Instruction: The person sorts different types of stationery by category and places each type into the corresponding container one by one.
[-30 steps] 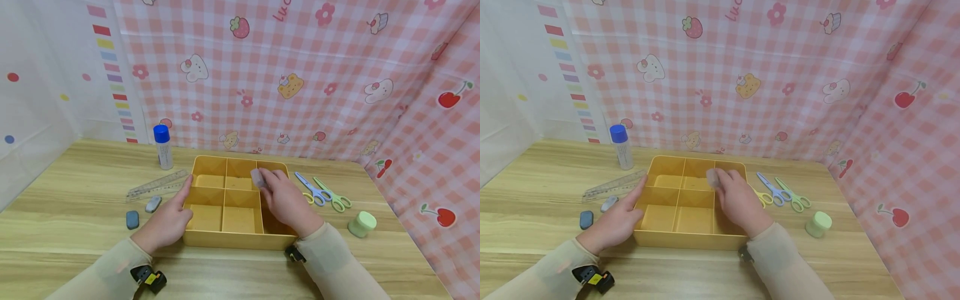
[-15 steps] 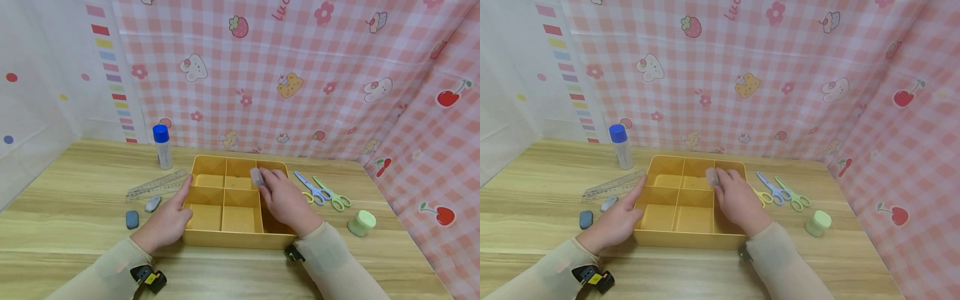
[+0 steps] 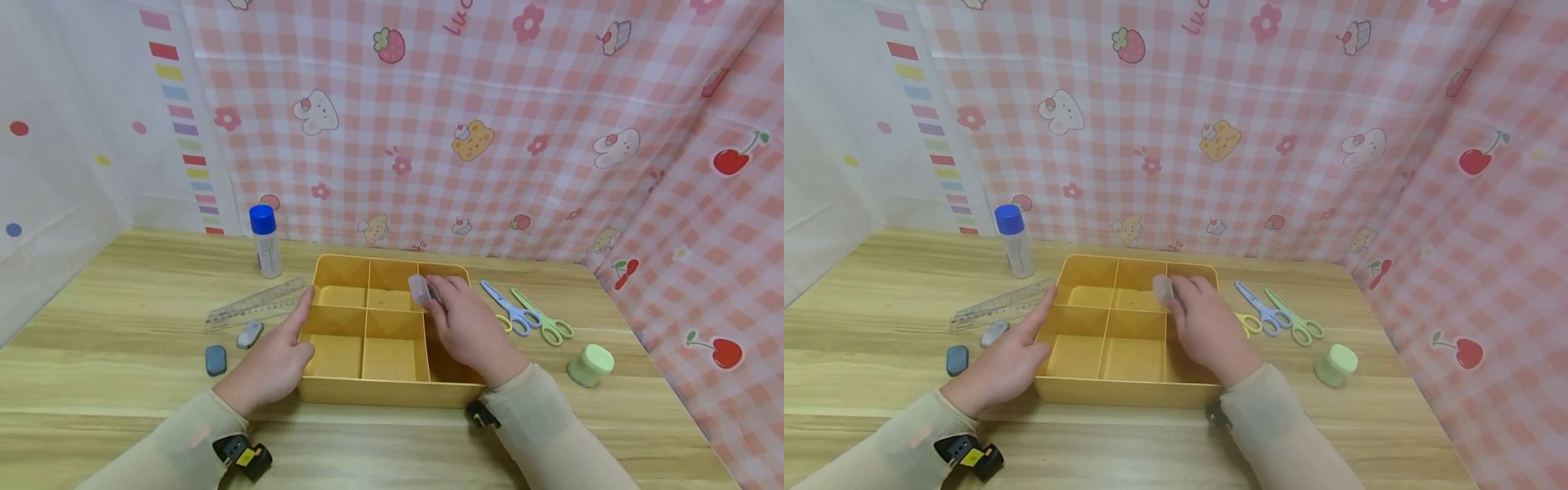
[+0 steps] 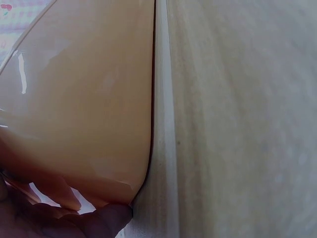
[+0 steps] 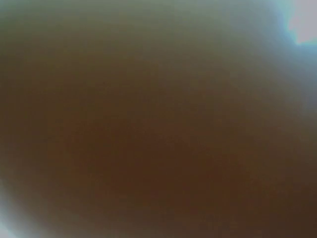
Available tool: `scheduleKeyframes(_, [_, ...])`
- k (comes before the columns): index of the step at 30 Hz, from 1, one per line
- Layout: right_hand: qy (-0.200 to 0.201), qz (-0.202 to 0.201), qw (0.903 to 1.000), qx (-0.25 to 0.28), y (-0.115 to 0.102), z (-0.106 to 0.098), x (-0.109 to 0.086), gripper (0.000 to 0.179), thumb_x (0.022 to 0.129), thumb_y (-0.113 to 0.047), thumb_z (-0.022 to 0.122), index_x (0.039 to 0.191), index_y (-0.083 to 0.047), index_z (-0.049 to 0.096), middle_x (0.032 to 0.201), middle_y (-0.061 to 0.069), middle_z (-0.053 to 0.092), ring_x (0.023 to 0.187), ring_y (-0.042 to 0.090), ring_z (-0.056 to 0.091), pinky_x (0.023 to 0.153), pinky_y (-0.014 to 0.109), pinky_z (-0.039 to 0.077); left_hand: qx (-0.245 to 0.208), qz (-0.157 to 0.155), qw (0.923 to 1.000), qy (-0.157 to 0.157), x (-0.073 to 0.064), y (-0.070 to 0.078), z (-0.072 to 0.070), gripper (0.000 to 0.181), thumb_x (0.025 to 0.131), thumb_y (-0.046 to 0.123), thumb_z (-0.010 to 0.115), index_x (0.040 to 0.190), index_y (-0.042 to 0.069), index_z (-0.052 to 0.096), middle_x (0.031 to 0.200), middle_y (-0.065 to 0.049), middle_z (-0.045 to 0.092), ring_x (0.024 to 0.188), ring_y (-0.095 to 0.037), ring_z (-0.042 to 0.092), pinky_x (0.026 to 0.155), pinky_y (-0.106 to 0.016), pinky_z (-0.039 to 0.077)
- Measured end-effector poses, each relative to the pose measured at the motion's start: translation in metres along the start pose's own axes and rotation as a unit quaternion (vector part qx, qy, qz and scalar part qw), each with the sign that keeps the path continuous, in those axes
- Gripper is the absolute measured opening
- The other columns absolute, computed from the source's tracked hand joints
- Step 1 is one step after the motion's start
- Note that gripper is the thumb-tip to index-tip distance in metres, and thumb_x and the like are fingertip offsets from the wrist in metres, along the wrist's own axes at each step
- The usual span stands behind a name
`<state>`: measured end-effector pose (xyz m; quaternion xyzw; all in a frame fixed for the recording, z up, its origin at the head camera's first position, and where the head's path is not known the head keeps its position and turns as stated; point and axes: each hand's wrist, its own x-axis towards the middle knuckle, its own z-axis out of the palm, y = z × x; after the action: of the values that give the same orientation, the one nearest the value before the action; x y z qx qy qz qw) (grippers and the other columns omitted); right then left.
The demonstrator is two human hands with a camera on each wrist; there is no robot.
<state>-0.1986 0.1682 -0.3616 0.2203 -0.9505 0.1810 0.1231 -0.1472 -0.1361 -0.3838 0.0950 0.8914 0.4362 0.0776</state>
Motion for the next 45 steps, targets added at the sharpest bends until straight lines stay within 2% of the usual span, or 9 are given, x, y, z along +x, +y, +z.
scheduleKeyframes(6, [0.01, 0.027, 0.9996, 0.007, 0.007, -0.009, -0.001, 0.041, 0.108, -0.017, 0.053, 0.146, -0.002, 0.058, 0.132, 0.019, 0.066, 0.11, 0.033, 0.066, 0.097, 0.052, 0.057, -0.001, 0.001, 1.0, 0.0, 0.0, 0.001, 0.001, 0.079, 0.104, 0.012, 0.038, 0.171, 0.023, -0.004, 0.177, -0.011, 0.008, 0.162, -0.038, 0.016, 0.13, -0.059, 0.017])
scheduleKeyframes(11, [0.015, 0.072, 0.9973, -0.003, 0.019, -0.022, 0.0, 0.041, 0.109, -0.015, 0.047, 0.146, -0.001, 0.058, 0.139, 0.021, 0.064, 0.127, 0.038, 0.063, 0.11, 0.057, 0.051, -0.001, 0.0, 1.0, -0.001, 0.0, 0.002, 0.0, 0.079, 0.104, 0.012, 0.038, 0.171, 0.023, -0.004, 0.177, -0.011, 0.009, 0.161, -0.038, 0.017, 0.129, -0.059, 0.018])
scheduleKeyframes(14, [-0.001, 0.102, 0.9945, -0.02, 0.028, -0.027, 0.001, 0.043, 0.109, -0.014, 0.044, 0.148, 0.0, 0.055, 0.144, 0.024, 0.06, 0.136, 0.042, 0.057, 0.116, 0.059, 0.046, -0.003, -0.001, 1.0, 0.001, 0.0, 0.001, 0.0, 0.08, 0.104, 0.012, 0.038, 0.171, 0.024, -0.004, 0.177, -0.011, 0.009, 0.161, -0.038, 0.017, 0.129, -0.059, 0.018])
scheduleKeyframes(20, [-0.035, 0.133, 0.9889, -0.058, 0.046, -0.035, 0.0, 0.045, 0.109, -0.015, 0.044, 0.149, 0.004, 0.053, 0.147, 0.03, 0.057, 0.139, 0.047, 0.053, 0.118, 0.061, 0.042, -0.007, -0.007, 1.0, -0.001, -0.001, 0.0, 0.002, 0.079, 0.104, 0.013, 0.038, 0.171, 0.024, -0.004, 0.177, -0.012, 0.01, 0.161, -0.039, 0.019, 0.129, -0.06, 0.019])
scheduleKeyframes(25, [-0.063, 0.143, 0.9844, -0.082, 0.063, -0.039, -0.006, 0.045, 0.108, -0.016, 0.047, 0.147, 0.007, 0.053, 0.144, 0.033, 0.057, 0.135, 0.05, 0.055, 0.115, 0.063, 0.044, -0.004, -0.004, 1.0, 0.002, -0.001, 0.0, 0.002, 0.079, 0.105, 0.013, 0.038, 0.171, 0.023, -0.004, 0.177, -0.013, 0.01, 0.161, -0.039, 0.019, 0.129, -0.06, 0.019])
scheduleKeyframes(32, [-0.13, 0.168, 0.9705, -0.114, 0.083, -0.036, -0.014, 0.046, 0.106, -0.019, 0.053, 0.143, 0.008, 0.055, 0.137, 0.035, 0.06, 0.125, 0.054, 0.058, 0.106, 0.066, 0.049, 0.002, 0.001, 1.0, 0.005, -0.002, 0.0, 0.001, 0.078, 0.105, 0.013, 0.038, 0.171, 0.023, -0.003, 0.176, -0.014, 0.012, 0.16, -0.039, 0.02, 0.128, -0.06, 0.02])
scheduleKeyframes(41, [-0.186, 0.168, 0.961, -0.116, 0.084, -0.035, -0.013, 0.047, 0.103, -0.027, 0.06, 0.135, 0.007, 0.06, 0.12, 0.03, 0.069, 0.111, 0.047, 0.068, 0.099, 0.064, 0.055, -0.003, 0.003, 1.0, 0.004, -0.002, -0.001, 0.001, 0.078, 0.105, 0.013, 0.037, 0.171, 0.023, -0.004, 0.177, -0.013, 0.011, 0.161, -0.039, 0.018, 0.129, -0.06, 0.019])
scheduleKeyframes(45, [-0.194, 0.173, 0.9584, -0.118, 0.085, -0.034, -0.014, 0.052, 0.102, -0.029, 0.064, 0.137, 0.009, 0.059, 0.124, 0.033, 0.068, 0.114, 0.049, 0.067, 0.101, 0.064, 0.054, -0.003, 0.004, 1.0, 0.003, -0.001, 0.0, 0.001, 0.078, 0.105, 0.013, 0.037, 0.171, 0.023, -0.004, 0.177, -0.013, 0.01, 0.161, -0.039, 0.018, 0.129, -0.06, 0.018])
